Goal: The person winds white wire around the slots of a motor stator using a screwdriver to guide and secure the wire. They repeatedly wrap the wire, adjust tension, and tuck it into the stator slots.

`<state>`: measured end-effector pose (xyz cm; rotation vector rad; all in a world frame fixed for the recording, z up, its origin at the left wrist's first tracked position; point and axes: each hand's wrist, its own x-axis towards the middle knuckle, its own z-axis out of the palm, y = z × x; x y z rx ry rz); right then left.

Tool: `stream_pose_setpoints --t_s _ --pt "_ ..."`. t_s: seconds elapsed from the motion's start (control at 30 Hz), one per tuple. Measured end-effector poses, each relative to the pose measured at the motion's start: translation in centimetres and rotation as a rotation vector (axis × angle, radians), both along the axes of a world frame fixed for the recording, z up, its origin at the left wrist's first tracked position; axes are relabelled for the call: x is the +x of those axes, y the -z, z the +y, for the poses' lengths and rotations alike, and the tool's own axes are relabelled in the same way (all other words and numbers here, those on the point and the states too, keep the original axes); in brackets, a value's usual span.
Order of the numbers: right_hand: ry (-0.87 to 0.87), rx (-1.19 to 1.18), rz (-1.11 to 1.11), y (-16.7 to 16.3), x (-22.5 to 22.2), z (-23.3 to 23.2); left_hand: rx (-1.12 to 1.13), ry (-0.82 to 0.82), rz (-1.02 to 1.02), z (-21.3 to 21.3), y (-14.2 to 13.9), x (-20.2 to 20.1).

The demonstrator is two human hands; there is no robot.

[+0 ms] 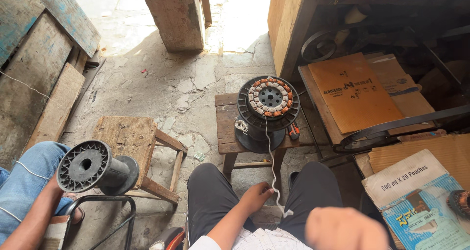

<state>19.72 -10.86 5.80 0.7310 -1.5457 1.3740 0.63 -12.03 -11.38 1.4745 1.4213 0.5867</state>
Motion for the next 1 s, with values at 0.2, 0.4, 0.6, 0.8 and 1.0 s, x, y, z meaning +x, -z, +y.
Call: stream_pose_setpoints --t_s 0.2,0.4,0.6,0.8,1.0 --pt "1.257 -0.15 -0.489 -3.3 0.8 4.9 0.362 -0.289 -0.093 1.2 -2.4 -0.3" --pt "1.808 0.02 -0.925 -2.6 -4.0 9.7 1.088 -0.528 0.064 5.5 -9.9 -3.0" --pt "1.907 0.169 -1.019 -2.4 -6.2 10.8 1.054 -0.579 0.1 9.2 -16.3 -3.4" --pt "1.954 0.174 -1.077 -1.7 -6.7 11.1 0.973 -0.578 0.228 11.0 -16.6 -2.5" --pt "1.884 -0.012 -1.061 -1.1 -6.8 10.9 1.006 -0.625 0.143 11.1 -15.2 -2.3"
